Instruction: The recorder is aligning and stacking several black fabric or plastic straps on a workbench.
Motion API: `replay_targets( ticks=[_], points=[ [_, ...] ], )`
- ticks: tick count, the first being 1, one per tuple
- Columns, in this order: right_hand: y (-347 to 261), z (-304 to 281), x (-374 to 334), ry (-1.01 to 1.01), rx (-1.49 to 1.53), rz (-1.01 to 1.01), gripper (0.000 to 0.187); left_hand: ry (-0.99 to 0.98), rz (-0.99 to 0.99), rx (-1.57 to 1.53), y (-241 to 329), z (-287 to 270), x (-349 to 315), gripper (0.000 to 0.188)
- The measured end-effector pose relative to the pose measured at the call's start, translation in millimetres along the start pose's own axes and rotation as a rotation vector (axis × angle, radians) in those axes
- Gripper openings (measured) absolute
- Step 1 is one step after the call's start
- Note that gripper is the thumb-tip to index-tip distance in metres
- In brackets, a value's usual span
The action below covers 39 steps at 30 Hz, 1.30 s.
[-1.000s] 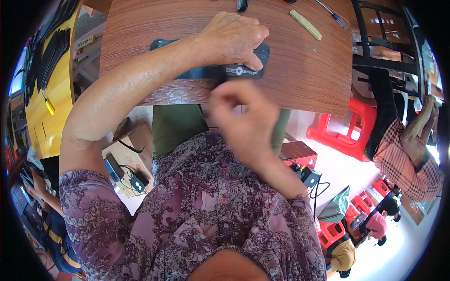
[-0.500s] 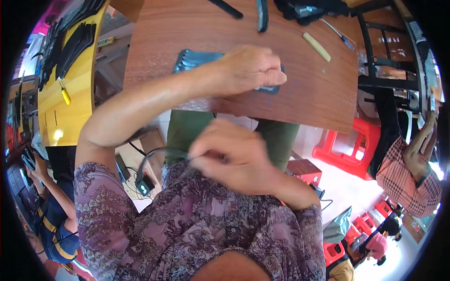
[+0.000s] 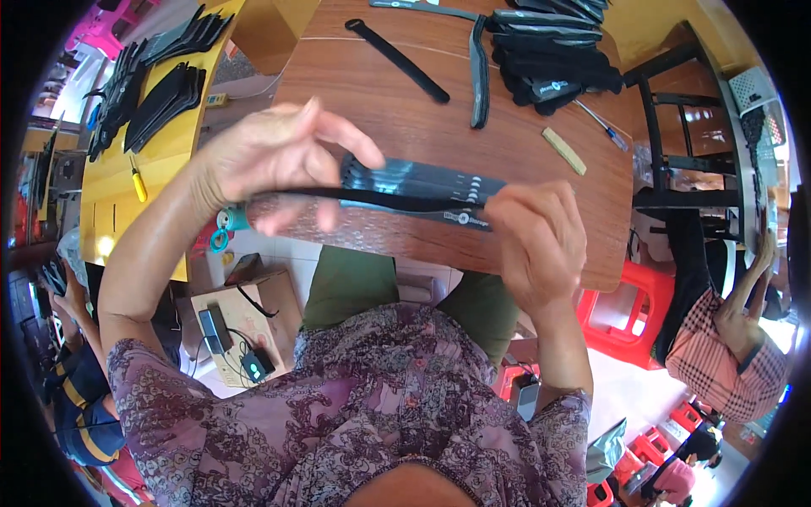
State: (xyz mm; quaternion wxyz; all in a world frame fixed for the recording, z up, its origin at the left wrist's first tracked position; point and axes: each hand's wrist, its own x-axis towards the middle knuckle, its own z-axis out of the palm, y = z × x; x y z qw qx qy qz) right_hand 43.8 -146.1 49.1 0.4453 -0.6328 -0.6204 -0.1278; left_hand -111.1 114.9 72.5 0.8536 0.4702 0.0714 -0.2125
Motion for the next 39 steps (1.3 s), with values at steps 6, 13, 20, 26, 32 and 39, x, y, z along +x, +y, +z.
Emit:
replay_targets(
  ticks=[6, 13, 20, 26, 32, 39],
  points=[
    [50.0, 28.4, 25.0, 0.054, -0.248, -0.160, 0.022, 0.326, -0.057, 0.389, 36.6, -65.3, -11.5, 0.045],
    [75.1, 84.1, 43.8, -0.117, -0.349, -0.365, 0.019, 0.686, 0.033, 0.668, 47.2, -153.0, 24.8, 0.013],
    [82.0, 104.3, 36.4, -0.339, -0.416, -0.397, 0.014, 0.908, 0.104, 0.822, 34.6, -184.1, 41.9, 0.009],
    [71.0, 87.8, 24.4, -0.373, -0.324, -0.247, 0.012, 0.939, 0.156, 0.931, 23.8, -208.5, 43.0, 0.016],
    [55.9, 43.3, -1.4, -0.251, -0.316, -0.092, 0.022, 1.198, 0.252, 1.246, 17.3, -165.8, 38.8, 0.033],
    [24.3, 5.5, -56.7, -0.086, -0.226, 0.531, 0.009, 0.810, 0.676, 1.470, -31.2, -63.7, 40.5, 0.012]
  ],
)
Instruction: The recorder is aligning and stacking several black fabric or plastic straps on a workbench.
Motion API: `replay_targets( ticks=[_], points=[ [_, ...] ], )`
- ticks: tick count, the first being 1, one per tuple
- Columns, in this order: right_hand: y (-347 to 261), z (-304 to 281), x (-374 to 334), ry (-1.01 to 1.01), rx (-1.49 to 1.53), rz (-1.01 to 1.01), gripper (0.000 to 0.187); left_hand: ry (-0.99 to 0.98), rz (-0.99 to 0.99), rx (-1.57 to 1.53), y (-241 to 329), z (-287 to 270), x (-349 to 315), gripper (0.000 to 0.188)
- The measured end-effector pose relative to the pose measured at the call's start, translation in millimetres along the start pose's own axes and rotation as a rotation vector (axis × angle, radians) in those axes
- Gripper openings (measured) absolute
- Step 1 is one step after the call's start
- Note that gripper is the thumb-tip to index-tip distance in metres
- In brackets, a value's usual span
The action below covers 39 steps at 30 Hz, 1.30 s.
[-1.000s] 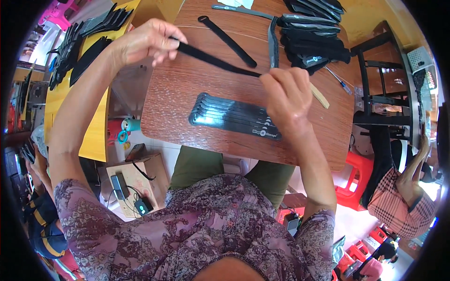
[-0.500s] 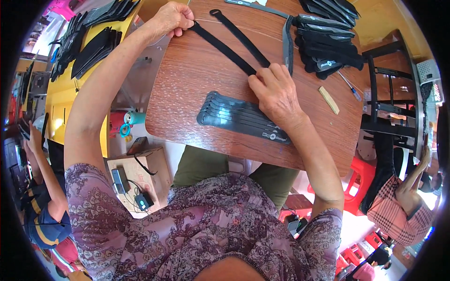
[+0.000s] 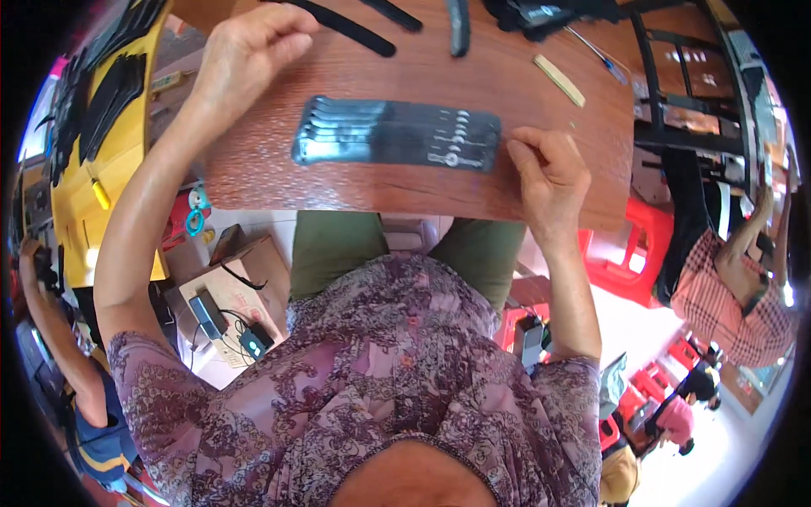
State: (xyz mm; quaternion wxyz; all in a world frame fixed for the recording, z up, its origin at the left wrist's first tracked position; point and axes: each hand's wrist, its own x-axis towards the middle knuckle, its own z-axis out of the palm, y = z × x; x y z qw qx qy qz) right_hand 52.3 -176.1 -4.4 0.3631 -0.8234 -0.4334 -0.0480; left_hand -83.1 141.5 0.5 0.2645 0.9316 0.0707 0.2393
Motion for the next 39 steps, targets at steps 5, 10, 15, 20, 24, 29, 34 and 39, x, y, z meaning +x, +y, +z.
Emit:
replay_targets(
  ticks=[5, 10, 15, 20, 24, 29, 34, 39],
  points=[
    [-10.7, 10.1, -35.3, 0.058, 0.187, 0.348, 0.007, -0.204, 0.149, -0.150, 77.4, 50.5, 5.7, 0.014],
    [-23.3, 18.2, -39.7, 0.073, 0.034, 0.330, 0.014, -0.317, 0.195, -0.180, 105.1, 102.1, 18.0, 0.020],
    [-23.7, 22.0, -39.5, 0.091, -0.038, 0.302, 0.018, -0.442, 0.080, -0.164, 117.6, 112.6, 33.0, 0.025],
    [-21.0, 27.7, -39.4, 0.121, -0.044, 0.275, 0.019, -0.462, 0.067, -0.149, 115.2, 116.3, 35.2, 0.029],
    [-19.1, 34.7, -40.5, 0.187, -0.010, 0.191, 0.020, -0.478, 0.085, -0.124, 114.0, 117.8, 37.6, 0.030],
    [-14.9, 37.3, -41.4, 0.192, -0.082, 0.112, 0.015, -0.516, 0.087, -0.125, 111.0, 120.0, 39.7, 0.030],
    [-19.4, 35.0, -43.4, 0.188, -0.037, 0.195, 0.018, -0.533, 0.219, -0.033, 110.0, 119.9, 38.9, 0.032],
    [-21.7, 35.1, -43.4, 0.190, -0.093, 0.216, 0.018, -0.566, 0.224, -0.040, 107.9, 121.7, 40.1, 0.032]
  ],
)
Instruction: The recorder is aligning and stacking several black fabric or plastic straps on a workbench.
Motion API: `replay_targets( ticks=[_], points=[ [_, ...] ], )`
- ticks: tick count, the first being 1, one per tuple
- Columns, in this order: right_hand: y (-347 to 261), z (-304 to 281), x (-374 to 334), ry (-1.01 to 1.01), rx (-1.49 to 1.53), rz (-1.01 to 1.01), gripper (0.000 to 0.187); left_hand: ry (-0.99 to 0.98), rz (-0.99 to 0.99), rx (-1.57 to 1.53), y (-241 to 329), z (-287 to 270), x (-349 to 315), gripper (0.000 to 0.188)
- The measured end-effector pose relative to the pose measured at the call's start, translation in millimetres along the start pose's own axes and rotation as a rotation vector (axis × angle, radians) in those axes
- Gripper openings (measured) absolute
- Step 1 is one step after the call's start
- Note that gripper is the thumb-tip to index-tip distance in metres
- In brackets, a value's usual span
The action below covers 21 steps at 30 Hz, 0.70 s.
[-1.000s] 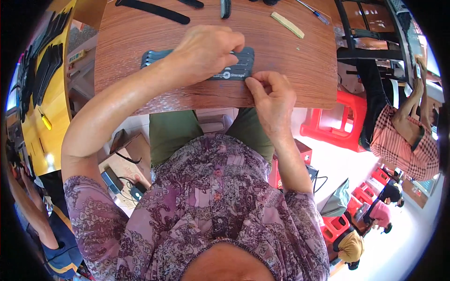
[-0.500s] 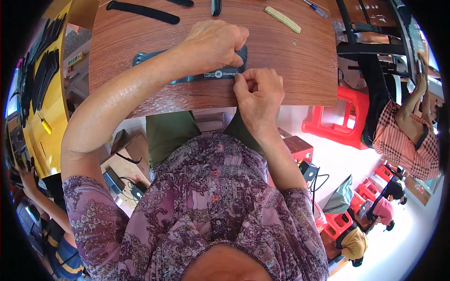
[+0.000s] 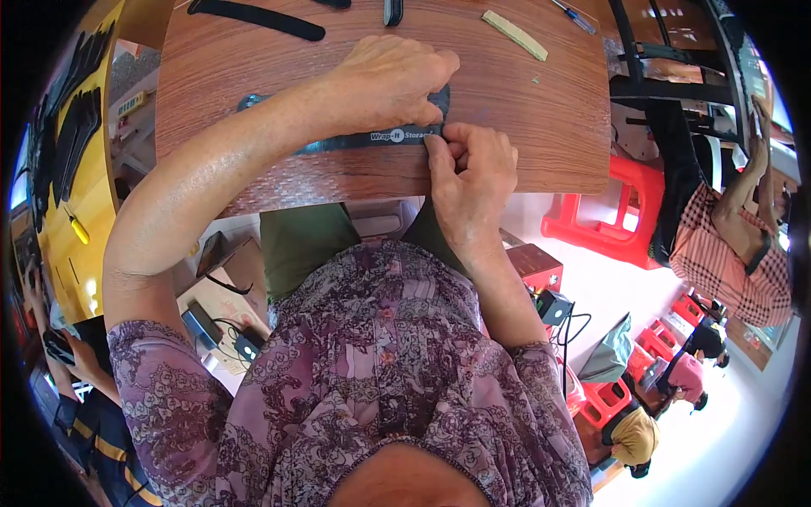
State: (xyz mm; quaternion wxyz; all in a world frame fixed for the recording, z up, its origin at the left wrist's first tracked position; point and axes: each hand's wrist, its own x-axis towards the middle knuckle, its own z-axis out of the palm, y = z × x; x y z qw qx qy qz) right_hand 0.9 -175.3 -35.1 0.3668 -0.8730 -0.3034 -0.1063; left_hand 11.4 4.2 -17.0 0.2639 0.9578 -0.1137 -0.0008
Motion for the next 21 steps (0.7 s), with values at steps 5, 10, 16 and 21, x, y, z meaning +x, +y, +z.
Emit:
replay_targets(
  ticks=[5, 10, 16, 21],
  points=[
    [0.3, 2.1, -0.9, 0.006, -0.005, 0.027, 0.019, 0.012, -0.009, -0.010, 0.5, 0.6, 1.3, 0.032],
    [-7.3, -0.3, 5.0, -0.029, 0.061, 0.190, 0.016, 0.008, -0.028, -0.036, -2.2, 2.0, 1.8, 0.032],
    [0.4, 6.2, 8.4, 0.004, 0.066, 0.140, 0.013, -0.020, -0.054, -0.060, -2.5, -1.2, 9.4, 0.032],
    [-17.1, 17.2, -10.1, -0.012, 0.056, -0.148, 0.014, -0.020, -0.049, -0.043, -3.3, 0.7, 14.4, 0.033]
  ],
)
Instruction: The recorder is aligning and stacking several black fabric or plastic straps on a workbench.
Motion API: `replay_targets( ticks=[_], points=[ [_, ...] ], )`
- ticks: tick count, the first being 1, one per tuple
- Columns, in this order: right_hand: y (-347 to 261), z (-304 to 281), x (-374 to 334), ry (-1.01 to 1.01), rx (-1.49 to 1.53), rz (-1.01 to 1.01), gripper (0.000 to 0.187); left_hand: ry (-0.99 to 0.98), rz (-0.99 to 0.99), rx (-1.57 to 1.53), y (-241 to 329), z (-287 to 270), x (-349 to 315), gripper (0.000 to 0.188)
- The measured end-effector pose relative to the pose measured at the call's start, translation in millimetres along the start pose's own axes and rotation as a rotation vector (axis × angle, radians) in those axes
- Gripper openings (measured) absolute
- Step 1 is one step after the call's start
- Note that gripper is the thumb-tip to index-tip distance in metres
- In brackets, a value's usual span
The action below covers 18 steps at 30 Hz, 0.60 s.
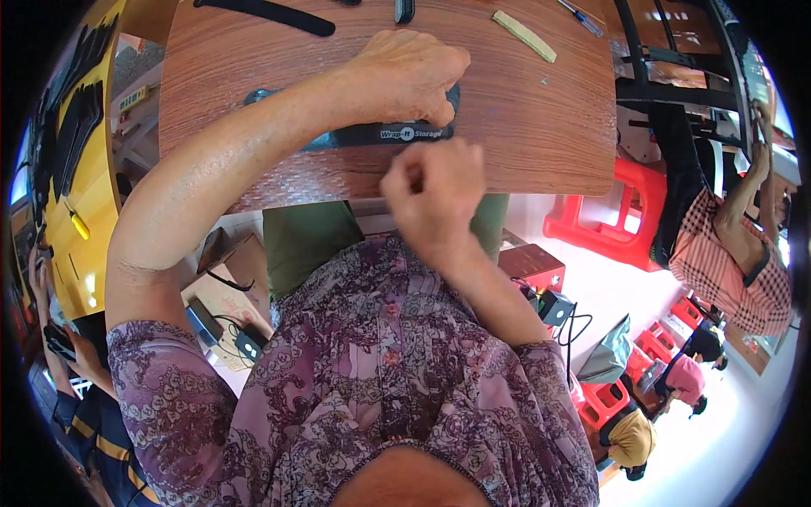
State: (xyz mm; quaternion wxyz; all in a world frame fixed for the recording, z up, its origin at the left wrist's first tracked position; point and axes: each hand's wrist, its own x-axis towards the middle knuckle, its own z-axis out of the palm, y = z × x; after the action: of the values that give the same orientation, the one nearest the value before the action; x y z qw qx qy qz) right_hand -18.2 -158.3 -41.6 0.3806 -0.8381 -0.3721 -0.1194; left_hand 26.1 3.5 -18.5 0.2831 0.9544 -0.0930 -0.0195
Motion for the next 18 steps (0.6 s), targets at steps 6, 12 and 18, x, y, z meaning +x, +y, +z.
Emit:
replay_targets(
  ticks=[6, 12, 18],
  points=[
    [9.8, -18.9, 1.9, 0.000, -0.131, 0.151, 0.015, 0.009, 0.008, -0.019, -2.8, 1.2, -2.1, 0.035],
    [14.8, -21.5, 11.4, -0.045, -0.078, 0.273, 0.016, -0.015, -0.018, -0.028, -2.3, 0.3, -3.0, 0.034],
    [15.9, -21.4, 12.7, -0.043, -0.025, 0.398, 0.015, -0.022, -0.015, -0.014, -1.3, -0.6, -2.1, 0.035]
  ],
)
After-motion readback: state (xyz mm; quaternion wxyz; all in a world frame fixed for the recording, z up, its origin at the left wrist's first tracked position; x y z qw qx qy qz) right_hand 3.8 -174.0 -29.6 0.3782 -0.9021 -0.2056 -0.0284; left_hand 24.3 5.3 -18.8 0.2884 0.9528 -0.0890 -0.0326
